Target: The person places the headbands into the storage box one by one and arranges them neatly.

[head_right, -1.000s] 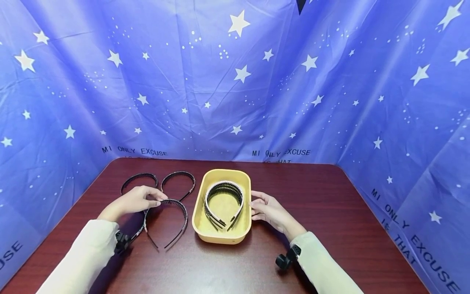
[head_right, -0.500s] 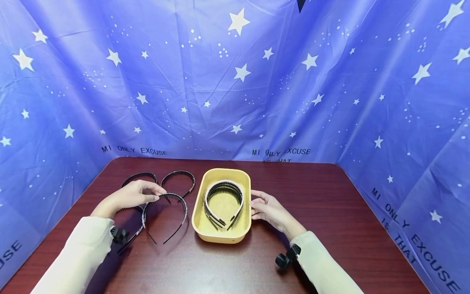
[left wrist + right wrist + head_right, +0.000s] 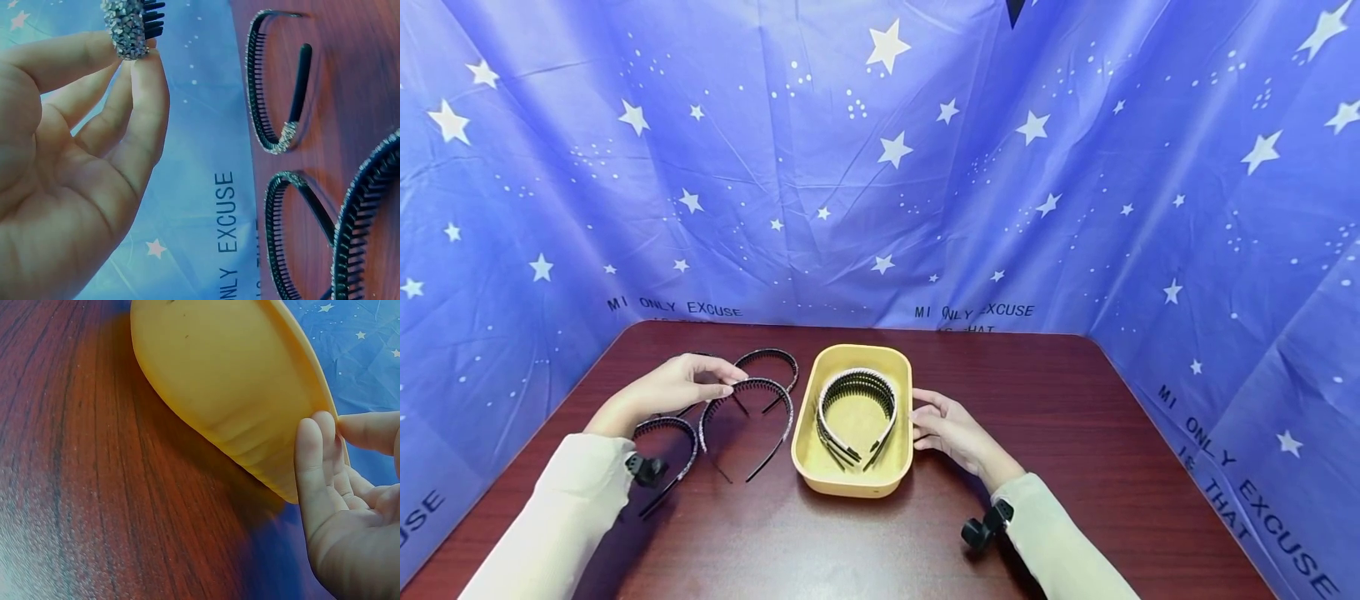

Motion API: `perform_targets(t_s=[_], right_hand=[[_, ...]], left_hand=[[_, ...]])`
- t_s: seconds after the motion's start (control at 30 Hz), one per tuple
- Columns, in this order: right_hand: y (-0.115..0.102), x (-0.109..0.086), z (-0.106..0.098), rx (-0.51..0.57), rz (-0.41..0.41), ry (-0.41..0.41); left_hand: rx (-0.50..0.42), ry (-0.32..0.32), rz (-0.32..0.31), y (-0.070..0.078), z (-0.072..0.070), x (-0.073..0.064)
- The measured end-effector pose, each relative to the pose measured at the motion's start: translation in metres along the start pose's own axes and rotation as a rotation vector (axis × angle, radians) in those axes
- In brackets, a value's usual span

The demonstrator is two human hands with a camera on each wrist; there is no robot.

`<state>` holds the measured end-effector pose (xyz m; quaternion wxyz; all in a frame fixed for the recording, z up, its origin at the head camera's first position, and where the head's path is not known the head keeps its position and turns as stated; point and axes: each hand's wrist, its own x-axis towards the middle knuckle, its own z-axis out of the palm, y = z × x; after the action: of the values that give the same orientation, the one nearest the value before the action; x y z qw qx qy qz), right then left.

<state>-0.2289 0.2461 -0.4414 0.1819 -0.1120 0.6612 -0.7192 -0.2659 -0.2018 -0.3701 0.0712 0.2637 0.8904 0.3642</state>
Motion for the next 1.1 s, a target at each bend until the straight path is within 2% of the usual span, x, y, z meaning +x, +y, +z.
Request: perform_targets(t_s=[0.43,0.77,0.97,1.1], right_hand=[[0.000,0.001,0.000,-0.010,0.004,0.008],[0.001,0.001,0.000,-0.008,-0.002,-0.004],[0.000,0.001,0.002,-0.008,0.007,0.005],[-0.001,0.001,0.003,-0.006,0.005,0.005]], left_hand=[[0.013,0.089,0.022,0.010,0.003,0.012],[-0.033,0.070,0.033,0.016,0.011,0.023],[-0.025,0.071,0.073,0.020,0.015,0.031],[-0.024,0.070,0.075,0.024,0.018,0.037]])
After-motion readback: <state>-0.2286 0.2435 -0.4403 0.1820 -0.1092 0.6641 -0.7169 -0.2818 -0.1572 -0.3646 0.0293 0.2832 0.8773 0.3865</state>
